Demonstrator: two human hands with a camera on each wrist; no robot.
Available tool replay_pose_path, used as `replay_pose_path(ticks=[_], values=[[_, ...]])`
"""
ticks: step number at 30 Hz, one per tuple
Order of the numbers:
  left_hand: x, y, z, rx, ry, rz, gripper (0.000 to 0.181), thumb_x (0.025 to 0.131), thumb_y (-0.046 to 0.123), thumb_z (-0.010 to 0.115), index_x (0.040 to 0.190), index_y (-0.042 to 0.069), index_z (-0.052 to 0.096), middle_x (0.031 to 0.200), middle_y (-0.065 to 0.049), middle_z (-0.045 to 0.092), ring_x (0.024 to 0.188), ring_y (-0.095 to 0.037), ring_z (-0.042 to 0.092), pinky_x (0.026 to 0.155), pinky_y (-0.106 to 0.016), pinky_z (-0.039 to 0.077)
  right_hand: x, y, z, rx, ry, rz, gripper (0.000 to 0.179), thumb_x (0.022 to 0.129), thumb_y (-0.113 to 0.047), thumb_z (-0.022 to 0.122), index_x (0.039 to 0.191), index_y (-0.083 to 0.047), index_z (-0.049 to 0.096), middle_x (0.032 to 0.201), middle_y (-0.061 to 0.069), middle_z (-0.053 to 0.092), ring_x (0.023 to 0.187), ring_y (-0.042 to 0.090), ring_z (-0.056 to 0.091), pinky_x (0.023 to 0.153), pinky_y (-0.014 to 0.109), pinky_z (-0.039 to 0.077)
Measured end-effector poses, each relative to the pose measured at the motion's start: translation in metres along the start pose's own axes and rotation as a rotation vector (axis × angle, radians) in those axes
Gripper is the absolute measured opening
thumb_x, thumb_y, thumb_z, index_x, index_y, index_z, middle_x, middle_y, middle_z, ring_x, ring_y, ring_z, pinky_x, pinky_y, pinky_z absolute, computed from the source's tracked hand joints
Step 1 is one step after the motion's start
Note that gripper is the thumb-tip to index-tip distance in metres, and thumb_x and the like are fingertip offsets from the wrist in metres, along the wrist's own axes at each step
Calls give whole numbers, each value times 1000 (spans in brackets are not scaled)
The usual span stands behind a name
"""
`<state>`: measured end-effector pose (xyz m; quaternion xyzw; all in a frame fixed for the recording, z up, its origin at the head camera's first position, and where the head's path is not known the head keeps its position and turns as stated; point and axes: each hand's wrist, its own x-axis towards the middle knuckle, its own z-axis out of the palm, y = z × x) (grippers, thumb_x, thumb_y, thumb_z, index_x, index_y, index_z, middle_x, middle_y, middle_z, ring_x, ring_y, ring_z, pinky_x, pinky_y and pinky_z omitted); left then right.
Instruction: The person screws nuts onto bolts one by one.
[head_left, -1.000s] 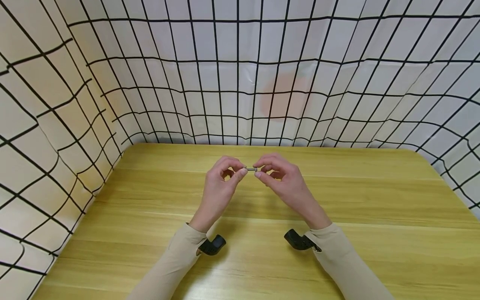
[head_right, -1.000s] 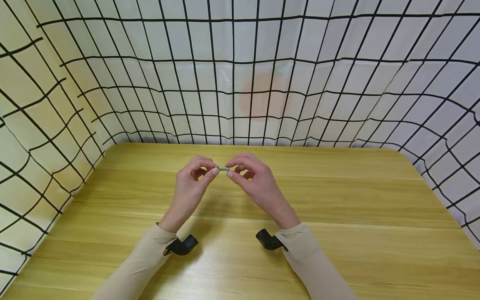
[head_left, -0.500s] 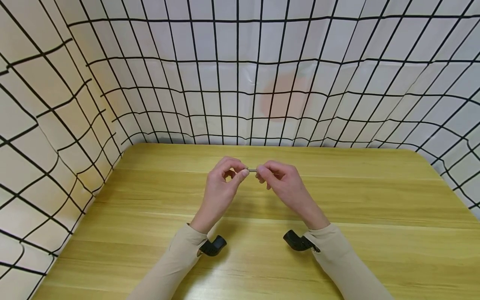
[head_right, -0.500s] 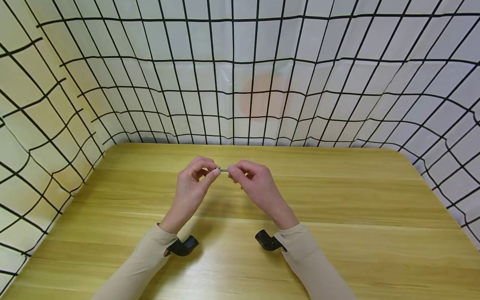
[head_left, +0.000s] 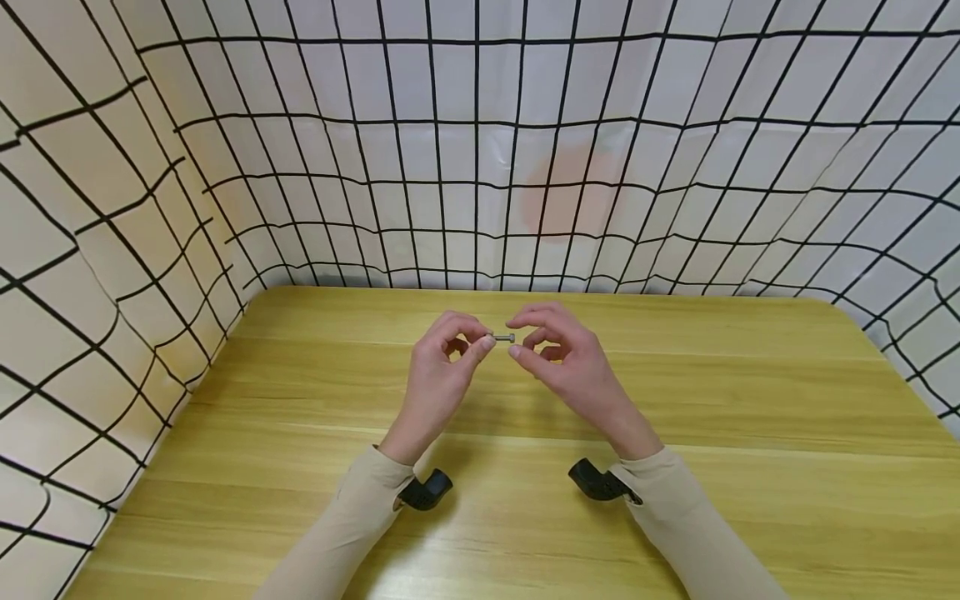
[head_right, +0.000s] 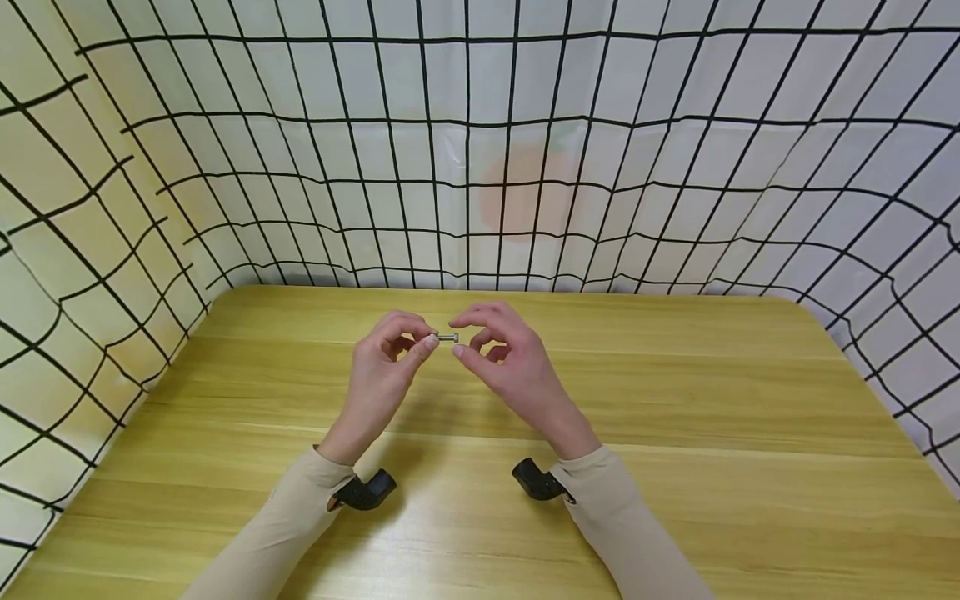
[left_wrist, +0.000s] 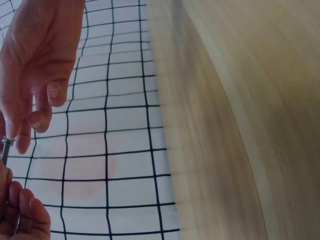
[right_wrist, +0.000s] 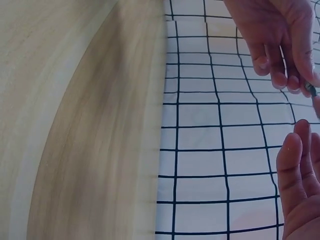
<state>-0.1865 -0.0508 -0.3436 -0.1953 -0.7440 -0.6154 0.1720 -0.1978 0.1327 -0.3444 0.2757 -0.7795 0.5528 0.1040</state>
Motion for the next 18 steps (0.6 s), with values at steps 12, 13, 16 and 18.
replay_pose_path(ticks=[12, 13, 16, 18], values=[[-1, 0, 2, -9, -7, -6, 4, 91, -2, 67, 93, -6, 66, 95, -14, 61, 87, -20, 54, 76, -32, 43, -1, -1, 2, 37, 0, 51, 6, 95, 1, 62, 100, 2, 65, 97, 11, 58, 79, 23, 53, 58, 39, 51], [-2, 0, 2, -13, -8, -4, 4, 91, -2, 67, 93, -6, 66, 95, -14, 61, 87, -20, 54, 76, -31, 42, -1, 1, 2, 49, 0, 64, 5, 96, -1, 61, 99, 2, 64, 95, 12, 58, 79, 24, 53, 58, 40, 51], [-2, 0, 3, -18, -16, 7, 5, 91, -2, 67, 93, -7, 66, 95, -14, 61, 87, -20, 54, 75, -30, 42, -1, 11, 3, 59, -1, 105, 8, 98, -5, 59, 97, 0, 65, 92, 13, 58, 80, 26, 53, 61, 40, 51], [-2, 0, 3, -13, -19, 16, 6, 92, -1, 67, 93, -7, 65, 95, -14, 61, 87, -20, 54, 75, -30, 42, -1, 18, 3, 44, -1, 127, 12, 100, -10, 58, 95, -2, 66, 91, 12, 60, 81, 26, 54, 62, 40, 51]])
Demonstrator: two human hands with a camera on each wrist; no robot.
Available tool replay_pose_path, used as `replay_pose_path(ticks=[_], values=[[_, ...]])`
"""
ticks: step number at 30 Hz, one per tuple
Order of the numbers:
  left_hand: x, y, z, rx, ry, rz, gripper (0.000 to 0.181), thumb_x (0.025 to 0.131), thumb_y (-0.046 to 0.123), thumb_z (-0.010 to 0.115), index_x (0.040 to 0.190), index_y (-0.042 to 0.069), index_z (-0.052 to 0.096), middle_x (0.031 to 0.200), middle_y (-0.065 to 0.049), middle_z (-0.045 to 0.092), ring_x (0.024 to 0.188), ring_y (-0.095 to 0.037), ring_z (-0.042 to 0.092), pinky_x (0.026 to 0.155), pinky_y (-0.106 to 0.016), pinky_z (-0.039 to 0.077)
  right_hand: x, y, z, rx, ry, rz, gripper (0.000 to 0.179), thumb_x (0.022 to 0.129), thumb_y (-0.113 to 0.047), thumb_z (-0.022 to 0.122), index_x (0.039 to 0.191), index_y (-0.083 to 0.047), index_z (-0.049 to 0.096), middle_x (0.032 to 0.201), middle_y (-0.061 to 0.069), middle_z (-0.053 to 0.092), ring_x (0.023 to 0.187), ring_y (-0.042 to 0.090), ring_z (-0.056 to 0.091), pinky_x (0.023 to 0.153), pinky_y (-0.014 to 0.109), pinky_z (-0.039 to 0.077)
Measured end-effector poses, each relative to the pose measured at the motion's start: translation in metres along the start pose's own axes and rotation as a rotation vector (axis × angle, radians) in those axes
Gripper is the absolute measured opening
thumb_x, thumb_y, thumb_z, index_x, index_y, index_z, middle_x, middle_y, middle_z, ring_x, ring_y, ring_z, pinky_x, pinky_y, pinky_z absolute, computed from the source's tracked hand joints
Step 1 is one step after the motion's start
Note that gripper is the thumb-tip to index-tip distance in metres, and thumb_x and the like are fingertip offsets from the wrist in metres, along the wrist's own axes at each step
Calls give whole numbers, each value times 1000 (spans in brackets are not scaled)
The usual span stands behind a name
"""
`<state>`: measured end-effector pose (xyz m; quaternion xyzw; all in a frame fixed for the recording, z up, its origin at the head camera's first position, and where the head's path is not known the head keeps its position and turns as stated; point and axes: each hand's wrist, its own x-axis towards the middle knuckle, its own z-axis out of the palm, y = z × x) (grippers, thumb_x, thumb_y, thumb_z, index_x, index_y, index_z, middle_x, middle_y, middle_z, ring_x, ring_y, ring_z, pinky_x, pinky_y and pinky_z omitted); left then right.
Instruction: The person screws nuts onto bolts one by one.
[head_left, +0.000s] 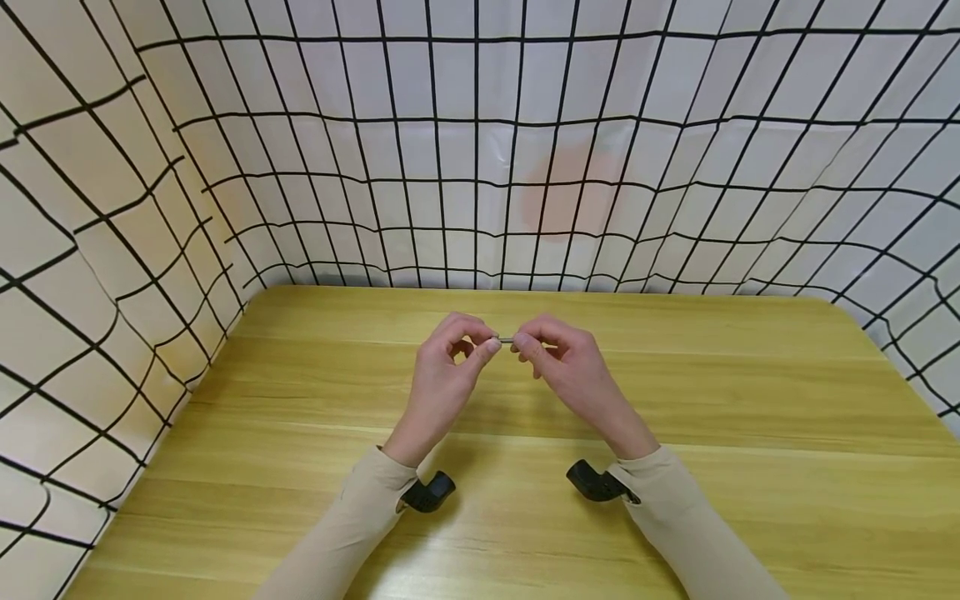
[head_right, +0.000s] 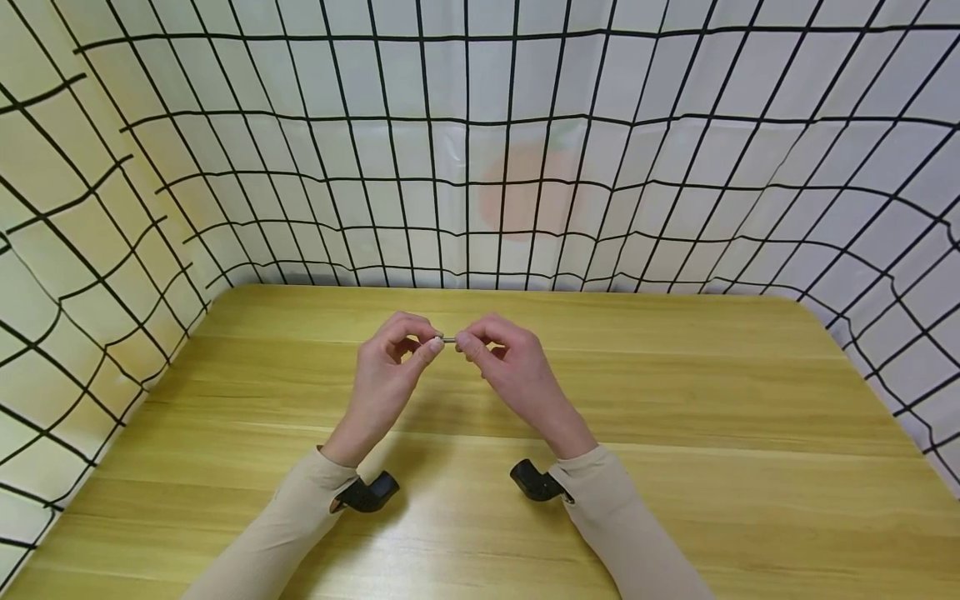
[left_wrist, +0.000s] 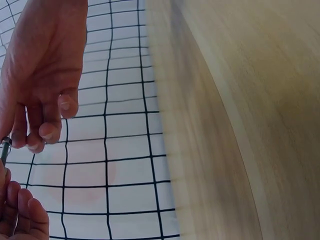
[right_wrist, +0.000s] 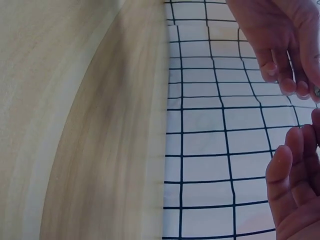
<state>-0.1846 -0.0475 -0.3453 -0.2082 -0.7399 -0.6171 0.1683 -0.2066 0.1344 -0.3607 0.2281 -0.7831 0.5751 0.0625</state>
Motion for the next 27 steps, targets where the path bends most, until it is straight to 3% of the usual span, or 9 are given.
replay_pose_path(ticks=[4, 7, 9, 12, 16, 19, 23, 27], values=[[0, 1, 0, 9, 8, 1, 5, 91, -2, 67, 92, -6, 65, 95, -15, 61, 87, -21, 54, 76, -32, 43, 2, 11, -1, -17, 7, 27, 22, 103, -20, 54, 94, -5, 67, 90, 7, 63, 83, 24, 57, 64, 39, 52], [1, 1, -1, 11, 20, -6, 4, 91, -2, 67, 92, -6, 66, 96, -15, 61, 88, -22, 55, 76, -35, 43, 2, 12, -3, -14, 15, 20, 21, 103, -23, 55, 102, -7, 68, 95, 6, 64, 83, 24, 59, 63, 37, 52], [1, 0, -1, 10, 25, -13, 5, 91, -2, 67, 92, -6, 66, 96, -15, 62, 89, -22, 54, 77, -35, 43, 2, 11, -5, -25, 13, 0, 18, 100, -22, 60, 112, -11, 67, 104, 3, 64, 86, 21, 60, 65, 35, 52], [1, -2, -1, 8, 25, -21, 5, 91, -1, 67, 93, -5, 66, 97, -15, 62, 90, -23, 54, 77, -35, 43, 1, 4, -6, -57, -5, -59, 29, 94, -11, 67, 123, -11, 64, 117, 4, 60, 88, 21, 60, 67, 32, 51], [1, -2, -1, 10, 26, -34, 4, 92, 0, 67, 93, -5, 67, 97, -14, 61, 90, -23, 54, 77, -34, 42, -1, -14, -4, -53, -15, -134, 26, 90, 5, 67, 115, 0, 64, 118, 11, 57, 86, 27, 60, 66, 29, 52], [1, -2, -1, 8, 25, -36, 5, 92, 0, 67, 93, -5, 67, 97, -14, 61, 89, -22, 54, 77, -35, 43, 0, -11, -4, -24, -10, -151, 20, 90, 8, 66, 109, 2, 65, 115, 10, 57, 86, 28, 61, 63, 28, 52], [1, -1, -1, -3, 16, -25, 6, 92, -1, 66, 92, -6, 66, 95, -15, 61, 87, -22, 55, 77, -38, 44, 2, 7, -4, -26, -7, -145, 19, 91, 4, 67, 109, -1, 67, 111, 7, 60, 86, 24, 61, 60, 29, 52], [1, -1, -1, -4, 7, -22, 6, 92, 0, 66, 92, -7, 65, 94, -15, 61, 87, -20, 54, 77, -36, 44, 3, 12, -5, -28, -3, -135, 11, 94, -8, 68, 104, -8, 69, 103, 2, 62, 82, 20, 59, 60, 29, 51]])
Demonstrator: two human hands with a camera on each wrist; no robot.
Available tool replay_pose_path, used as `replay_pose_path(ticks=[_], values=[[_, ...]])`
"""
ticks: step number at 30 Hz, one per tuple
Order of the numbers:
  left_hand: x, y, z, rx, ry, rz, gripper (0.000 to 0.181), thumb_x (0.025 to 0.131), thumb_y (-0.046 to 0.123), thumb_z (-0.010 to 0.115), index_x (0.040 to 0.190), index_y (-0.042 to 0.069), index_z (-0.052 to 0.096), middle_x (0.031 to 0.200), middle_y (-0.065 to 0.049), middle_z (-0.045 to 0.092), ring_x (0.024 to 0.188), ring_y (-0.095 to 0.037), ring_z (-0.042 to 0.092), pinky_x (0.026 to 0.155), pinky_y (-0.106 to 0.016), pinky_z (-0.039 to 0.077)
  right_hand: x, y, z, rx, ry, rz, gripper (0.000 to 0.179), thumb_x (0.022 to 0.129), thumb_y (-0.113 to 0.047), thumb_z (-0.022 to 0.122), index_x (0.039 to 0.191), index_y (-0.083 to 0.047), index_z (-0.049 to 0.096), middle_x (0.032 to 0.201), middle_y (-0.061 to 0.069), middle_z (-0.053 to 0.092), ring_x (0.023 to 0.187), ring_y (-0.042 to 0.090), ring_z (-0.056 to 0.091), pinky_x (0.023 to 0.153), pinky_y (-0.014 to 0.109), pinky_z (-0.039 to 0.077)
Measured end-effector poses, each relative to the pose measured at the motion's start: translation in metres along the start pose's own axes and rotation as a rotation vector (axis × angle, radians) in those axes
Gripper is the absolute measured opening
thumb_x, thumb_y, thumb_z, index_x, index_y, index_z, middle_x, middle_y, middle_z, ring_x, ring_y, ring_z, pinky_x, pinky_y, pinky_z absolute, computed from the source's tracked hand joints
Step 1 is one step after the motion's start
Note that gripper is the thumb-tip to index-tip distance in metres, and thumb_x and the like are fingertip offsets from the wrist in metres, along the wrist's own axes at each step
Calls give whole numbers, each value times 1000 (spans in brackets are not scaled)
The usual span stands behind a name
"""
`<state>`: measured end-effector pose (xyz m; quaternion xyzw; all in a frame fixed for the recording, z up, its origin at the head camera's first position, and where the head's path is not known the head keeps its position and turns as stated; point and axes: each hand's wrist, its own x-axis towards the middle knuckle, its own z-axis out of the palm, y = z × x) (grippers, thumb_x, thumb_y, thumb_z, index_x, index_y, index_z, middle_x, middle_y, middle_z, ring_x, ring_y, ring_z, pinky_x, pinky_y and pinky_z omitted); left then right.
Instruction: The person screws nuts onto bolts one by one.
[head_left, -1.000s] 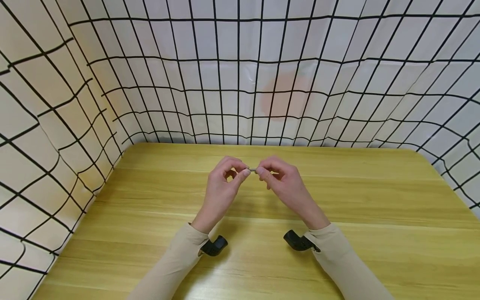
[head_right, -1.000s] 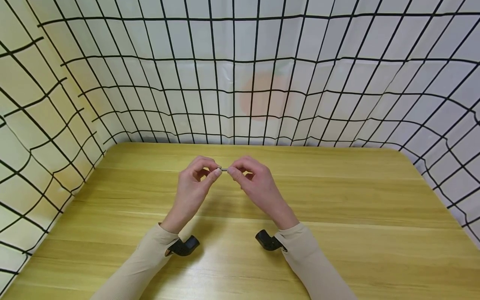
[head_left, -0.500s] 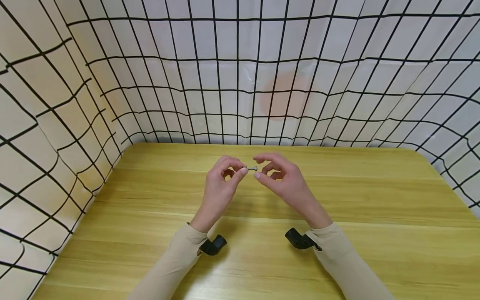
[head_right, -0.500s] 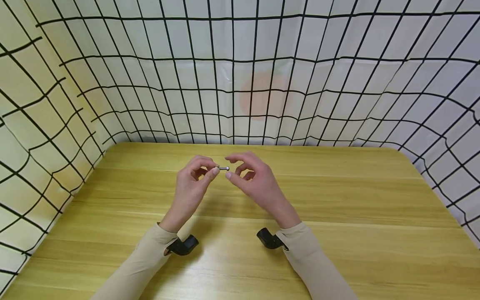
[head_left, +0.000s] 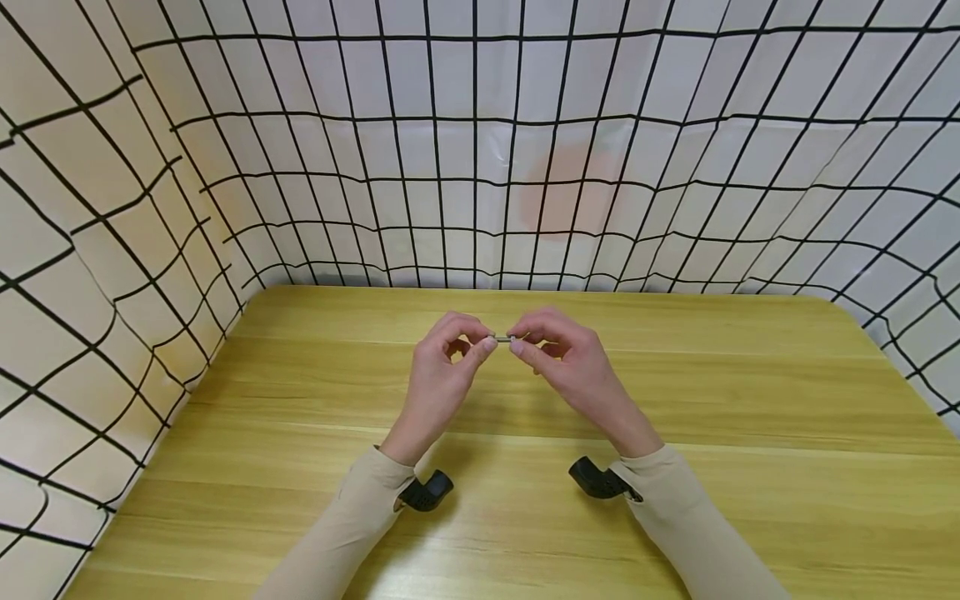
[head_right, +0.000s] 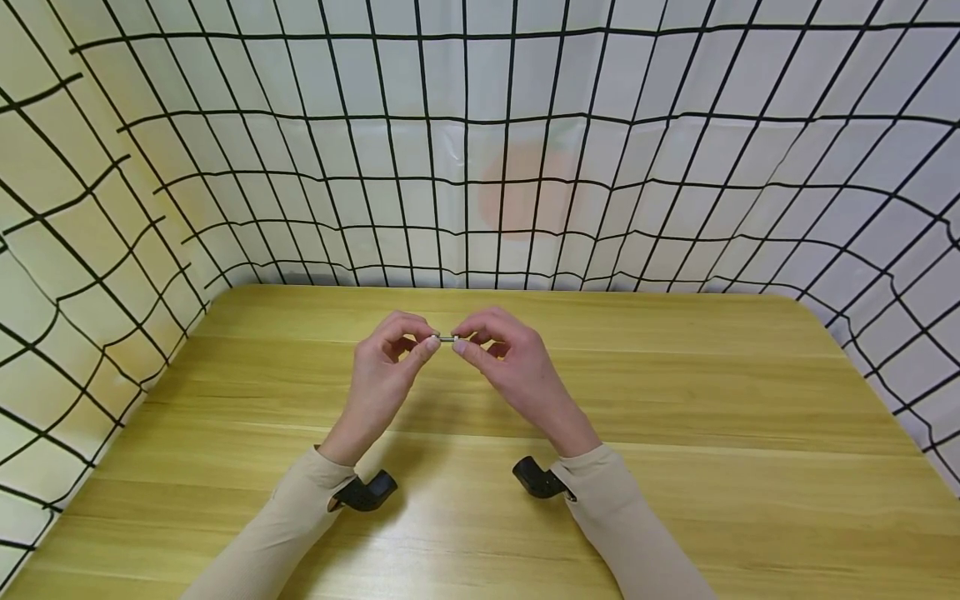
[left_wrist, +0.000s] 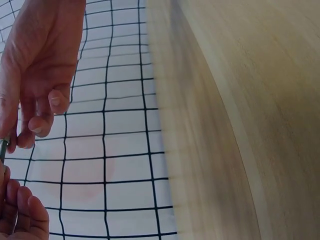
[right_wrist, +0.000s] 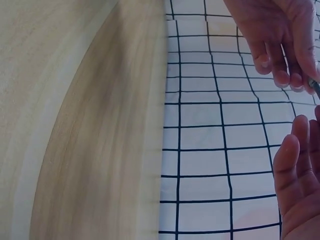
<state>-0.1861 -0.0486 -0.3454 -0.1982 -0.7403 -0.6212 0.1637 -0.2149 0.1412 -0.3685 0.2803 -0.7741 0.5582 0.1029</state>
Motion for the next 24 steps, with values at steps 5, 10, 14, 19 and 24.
replay_pose_path(ticks=[5, 10, 14, 19, 24], values=[[-1, 1, 0, -9, -13, 11, 6, 92, -1, 66, 91, -6, 65, 94, -15, 61, 86, -19, 54, 75, -31, 43, 0, -1, 1, 22, -3, 21, 4, 96, -10, 65, 97, -8, 68, 94, 4, 61, 79, 21, 54, 59, 30, 49], [-2, 2, 1, -5, -18, 17, 4, 91, -2, 67, 92, -6, 66, 93, -15, 61, 86, -18, 54, 75, -31, 43, 0, -17, 3, 21, -15, 81, 12, 99, -4, 57, 92, -2, 66, 89, 17, 61, 79, 22, 55, 62, 32, 50], [-2, 2, 1, 3, -11, 12, 5, 91, -2, 67, 92, -6, 66, 93, -15, 61, 86, -19, 54, 76, -31, 43, 0, -26, 5, 6, -26, 137, 23, 104, -6, 49, 88, 2, 64, 85, 20, 62, 78, 21, 57, 64, 39, 51], [-1, 1, 1, 13, 5, 9, 6, 92, -1, 67, 92, -7, 66, 94, -15, 61, 86, -20, 54, 75, -31, 43, 0, -12, 4, 6, -19, 147, 17, 103, -11, 51, 106, -1, 65, 95, 13, 63, 81, 23, 58, 64, 37, 52], [-1, 0, 0, 14, 13, -3, 5, 92, -1, 66, 93, -5, 67, 95, -13, 61, 87, -20, 55, 76, -32, 43, -1, -3, 0, -7, -5, 57, 30, 94, -11, 67, 124, -14, 63, 118, 1, 60, 89, 21, 61, 70, 31, 52]])
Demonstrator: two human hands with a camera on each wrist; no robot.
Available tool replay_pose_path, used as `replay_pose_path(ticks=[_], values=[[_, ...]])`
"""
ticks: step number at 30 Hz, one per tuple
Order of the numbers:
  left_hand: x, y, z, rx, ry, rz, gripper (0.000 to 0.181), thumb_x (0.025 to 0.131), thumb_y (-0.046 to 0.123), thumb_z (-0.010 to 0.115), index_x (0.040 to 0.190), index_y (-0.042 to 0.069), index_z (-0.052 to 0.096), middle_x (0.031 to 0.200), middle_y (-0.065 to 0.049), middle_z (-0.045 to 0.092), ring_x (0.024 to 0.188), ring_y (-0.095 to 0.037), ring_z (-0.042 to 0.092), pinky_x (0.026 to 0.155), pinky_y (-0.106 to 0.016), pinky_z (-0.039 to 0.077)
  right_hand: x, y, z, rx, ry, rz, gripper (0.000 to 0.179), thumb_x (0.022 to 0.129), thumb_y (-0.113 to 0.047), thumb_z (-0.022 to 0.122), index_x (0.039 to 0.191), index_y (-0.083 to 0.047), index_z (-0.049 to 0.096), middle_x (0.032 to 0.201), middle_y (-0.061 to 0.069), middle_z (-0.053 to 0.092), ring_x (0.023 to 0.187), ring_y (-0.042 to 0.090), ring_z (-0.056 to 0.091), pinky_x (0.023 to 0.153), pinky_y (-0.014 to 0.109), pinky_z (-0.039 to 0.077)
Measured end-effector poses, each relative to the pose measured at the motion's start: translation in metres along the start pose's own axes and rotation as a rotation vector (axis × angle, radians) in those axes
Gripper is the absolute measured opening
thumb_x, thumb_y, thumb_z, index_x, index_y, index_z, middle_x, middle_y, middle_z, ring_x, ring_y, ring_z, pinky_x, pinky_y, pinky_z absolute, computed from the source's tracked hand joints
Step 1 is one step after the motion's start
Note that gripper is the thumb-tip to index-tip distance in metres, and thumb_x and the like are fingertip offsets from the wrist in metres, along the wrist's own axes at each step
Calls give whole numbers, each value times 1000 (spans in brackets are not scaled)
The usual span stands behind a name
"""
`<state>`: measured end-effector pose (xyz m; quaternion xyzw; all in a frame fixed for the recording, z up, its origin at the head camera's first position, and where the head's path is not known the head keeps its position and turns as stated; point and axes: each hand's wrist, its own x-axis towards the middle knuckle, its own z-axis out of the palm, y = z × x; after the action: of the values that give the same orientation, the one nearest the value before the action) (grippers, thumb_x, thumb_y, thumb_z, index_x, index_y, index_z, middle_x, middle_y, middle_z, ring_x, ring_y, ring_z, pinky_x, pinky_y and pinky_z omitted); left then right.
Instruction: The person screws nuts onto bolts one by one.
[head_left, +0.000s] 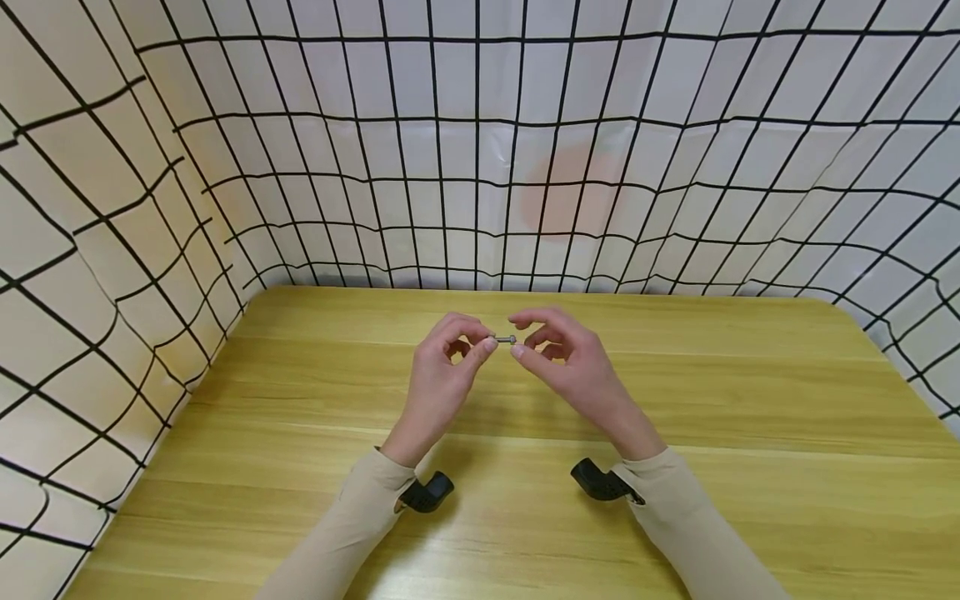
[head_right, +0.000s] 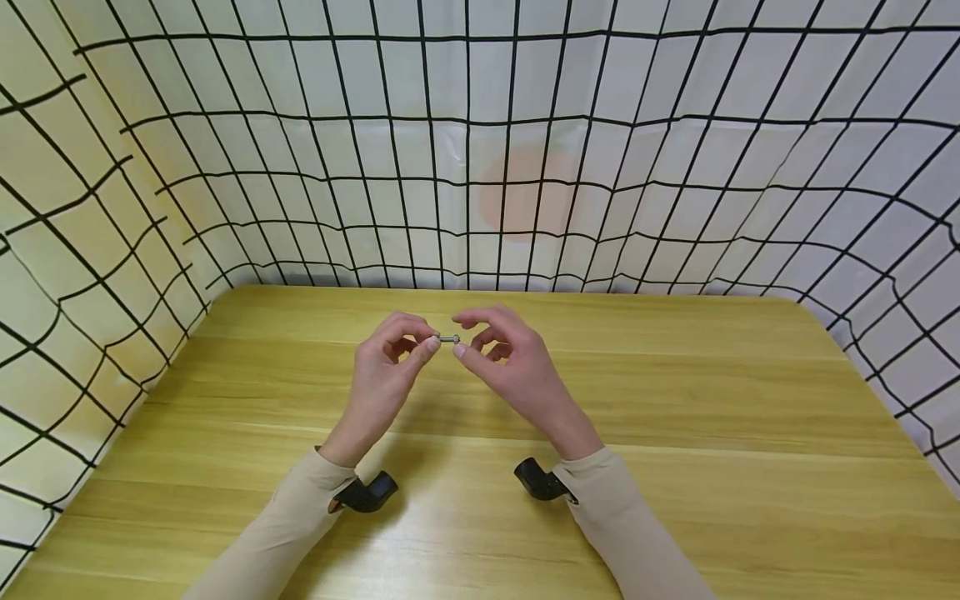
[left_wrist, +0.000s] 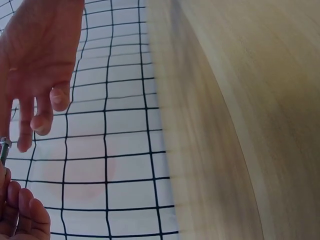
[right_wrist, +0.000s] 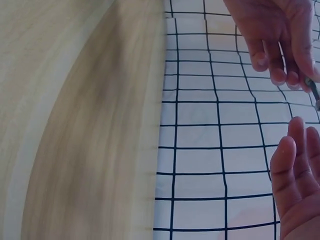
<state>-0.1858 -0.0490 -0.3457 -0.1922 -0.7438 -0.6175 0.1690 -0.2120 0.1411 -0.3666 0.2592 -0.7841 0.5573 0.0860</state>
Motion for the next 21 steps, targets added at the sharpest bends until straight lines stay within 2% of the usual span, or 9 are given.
replay_pose_path(ticks=[4, 6, 10, 17, 21], values=[[-1, 0, -1, -4, 1, -4, 4, 92, -1, 67, 93, -5, 67, 96, -13, 61, 88, -21, 55, 76, -33, 43, 1, 2, 0, -6, -1, -86, 26, 91, -9, 71, 117, -12, 65, 118, -2, 57, 88, 19, 62, 70, 31, 53], [-1, 0, -1, -5, 0, -4, 4, 92, -1, 66, 93, -5, 67, 96, -14, 61, 88, -21, 55, 77, -33, 43, 1, 2, 1, -8, 2, -99, 22, 91, -6, 71, 112, -10, 66, 116, -1, 57, 88, 19, 62, 69, 30, 54], [-2, 0, -2, -9, -6, 0, 6, 92, 0, 66, 93, -5, 66, 96, -14, 61, 88, -21, 55, 77, -33, 44, 0, -1, 2, -27, 14, -77, 18, 90, 0, 69, 107, -7, 66, 114, 2, 57, 89, 20, 62, 69, 30, 54], [-3, 0, -1, -23, -13, 11, 5, 92, -1, 67, 93, -6, 66, 94, -14, 60, 86, -19, 54, 76, -31, 43, -3, -33, 4, -46, 13, -36, 7, 93, 3, 64, 100, 1, 65, 100, 11, 61, 82, 22, 56, 65, 31, 51], [-4, 0, -1, -23, -24, 22, 5, 92, -1, 67, 92, -6, 65, 93, -14, 60, 86, -19, 53, 75, -30, 42, -3, -23, 6, 3, 11, 14, 7, 97, -4, 61, 94, -3, 67, 92, 10, 61, 79, 24, 55, 63, 37, 51]])
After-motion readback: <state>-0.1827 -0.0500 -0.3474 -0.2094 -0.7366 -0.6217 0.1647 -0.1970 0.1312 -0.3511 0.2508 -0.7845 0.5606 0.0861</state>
